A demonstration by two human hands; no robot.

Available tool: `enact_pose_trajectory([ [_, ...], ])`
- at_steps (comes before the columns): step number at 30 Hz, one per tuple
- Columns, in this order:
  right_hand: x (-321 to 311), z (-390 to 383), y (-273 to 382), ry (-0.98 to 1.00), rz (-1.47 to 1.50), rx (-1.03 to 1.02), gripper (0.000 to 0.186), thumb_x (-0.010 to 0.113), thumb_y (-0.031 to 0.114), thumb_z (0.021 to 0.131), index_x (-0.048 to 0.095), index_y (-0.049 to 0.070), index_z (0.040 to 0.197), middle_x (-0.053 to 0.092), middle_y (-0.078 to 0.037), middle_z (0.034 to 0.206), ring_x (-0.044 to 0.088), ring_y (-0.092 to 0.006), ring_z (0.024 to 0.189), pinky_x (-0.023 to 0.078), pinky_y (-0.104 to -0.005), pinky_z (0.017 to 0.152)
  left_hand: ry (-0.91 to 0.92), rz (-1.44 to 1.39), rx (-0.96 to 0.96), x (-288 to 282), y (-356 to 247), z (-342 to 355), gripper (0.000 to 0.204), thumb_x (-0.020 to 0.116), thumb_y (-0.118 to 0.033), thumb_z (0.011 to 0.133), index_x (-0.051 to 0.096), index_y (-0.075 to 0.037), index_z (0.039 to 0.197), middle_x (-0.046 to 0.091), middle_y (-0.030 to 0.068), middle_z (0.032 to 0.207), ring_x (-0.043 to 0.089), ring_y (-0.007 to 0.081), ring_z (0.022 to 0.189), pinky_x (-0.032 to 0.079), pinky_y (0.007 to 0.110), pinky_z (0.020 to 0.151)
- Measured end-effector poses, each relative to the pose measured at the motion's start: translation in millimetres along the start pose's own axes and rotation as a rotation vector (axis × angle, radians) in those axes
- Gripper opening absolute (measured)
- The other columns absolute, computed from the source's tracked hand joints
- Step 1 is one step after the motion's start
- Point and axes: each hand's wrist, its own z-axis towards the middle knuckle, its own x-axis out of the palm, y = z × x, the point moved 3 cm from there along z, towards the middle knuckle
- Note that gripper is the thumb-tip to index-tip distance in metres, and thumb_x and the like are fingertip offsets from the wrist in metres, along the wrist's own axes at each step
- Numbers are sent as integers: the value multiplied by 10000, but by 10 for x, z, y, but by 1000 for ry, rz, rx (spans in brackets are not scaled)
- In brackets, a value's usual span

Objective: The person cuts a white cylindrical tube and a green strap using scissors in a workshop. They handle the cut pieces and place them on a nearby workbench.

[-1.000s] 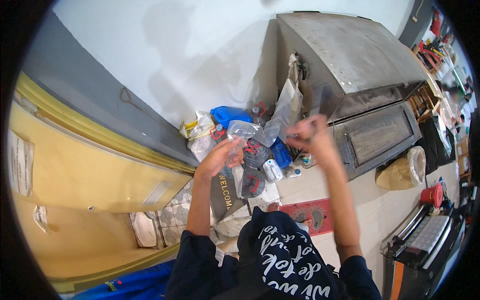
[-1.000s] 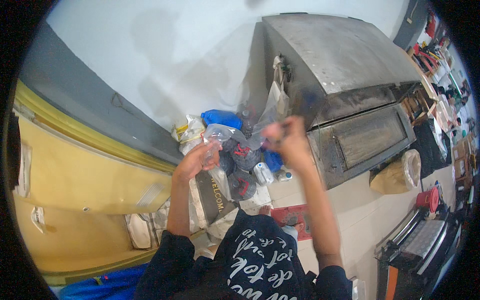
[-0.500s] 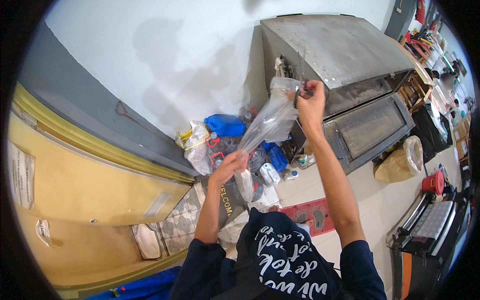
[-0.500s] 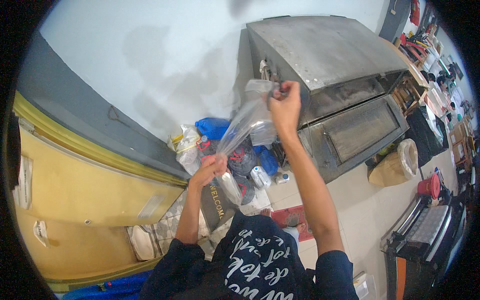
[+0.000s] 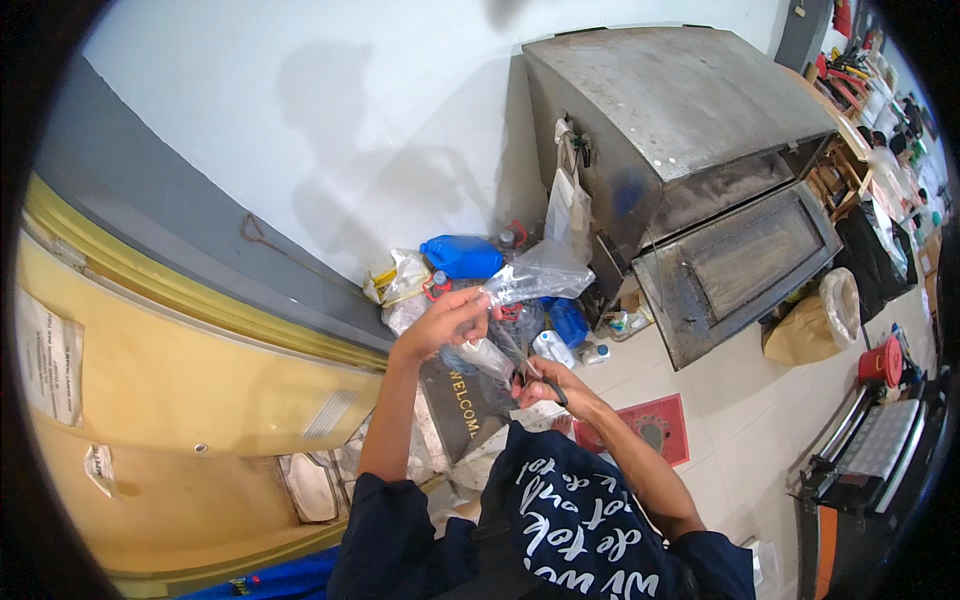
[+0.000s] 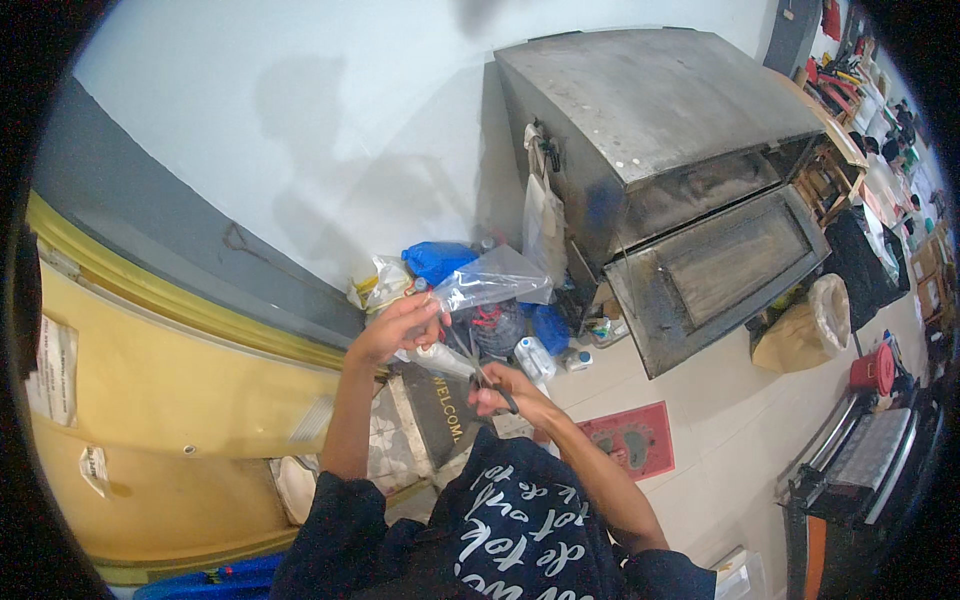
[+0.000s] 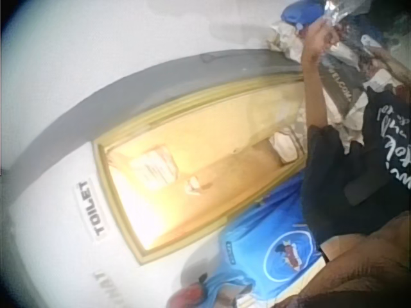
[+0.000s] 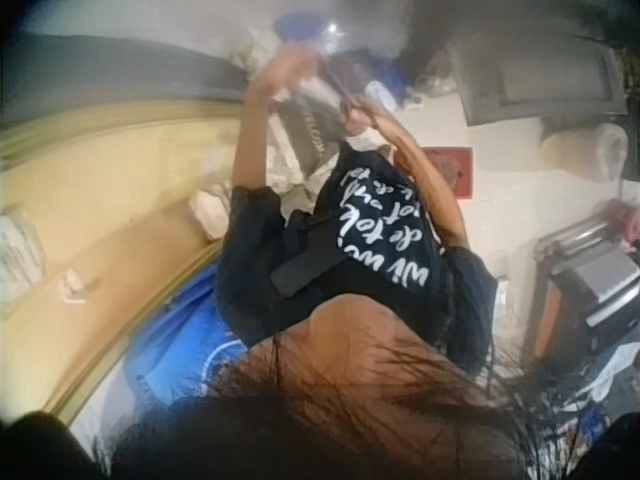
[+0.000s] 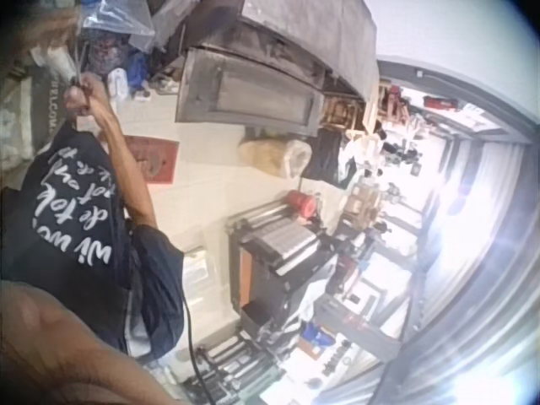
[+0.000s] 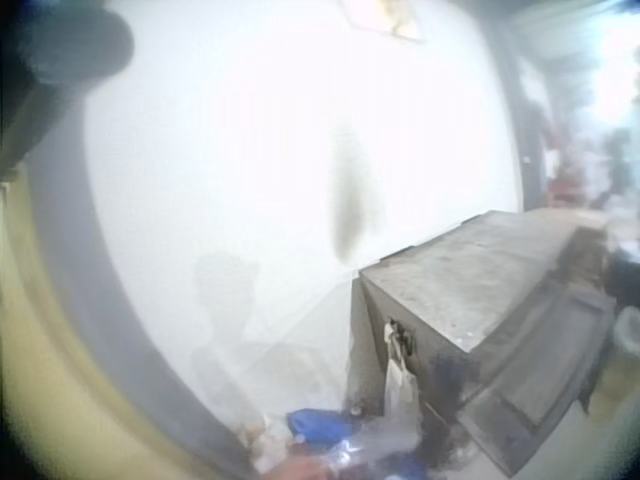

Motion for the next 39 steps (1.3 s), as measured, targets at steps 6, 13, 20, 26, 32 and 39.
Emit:
enact_pose_trajectory([
  [6,-106,141,313,-107,-112,-36,698,824,613,747,595,34,1061,656,-76,969,660,-164,876,542,-295,770,8,33,-53,35,15,-155,350,483,-372,1062,645,-66,1012,489,-29,634,389,28,557,258,207,503],
  [13,-124,70,407,-165,-162,-16,475,861,411,802,625,36,974,669,-23,831,611,-109,717,464,-255,656,20,27,-104,128,82,-173,363,492,-385,1059,638,-62,979,477,-37,627,411,33,561,268,207,500],
  [20,-104,32,348,-177,-250,49,505,872,451,779,622,51,963,656,-6,828,600,-97,749,452,-247,668,39,-31,-67,209,98,-122,359,458,-372,1084,615,-62,995,455,-46,652,407,36,585,278,210,515],
  [26,-102,-27,260,-114,-213,85,544,863,476,779,622,52,1019,632,10,838,569,-84,737,424,-239,634,4,-27,-9,284,25,-101,359,448,-366,1095,608,-57,1007,424,-59,658,392,35,597,286,207,532],
  [32,-71,-16,284,-95,-191,76,566,842,496,800,625,43,1061,644,-3,848,559,-81,720,410,-237,606,109,-56,-14,256,143,-57,332,485,-340,1086,611,-58,963,408,-75,666,363,31,601,271,207,530],
  [39,-90,-18,341,-130,-194,29,537,831,507,809,635,48,1008,677,-24,807,569,-86,692,423,-242,607,98,-35,-6,283,157,-62,327,506,-319,1081,623,-45,947,433,-69,677,381,33,610,301,209,540],
])
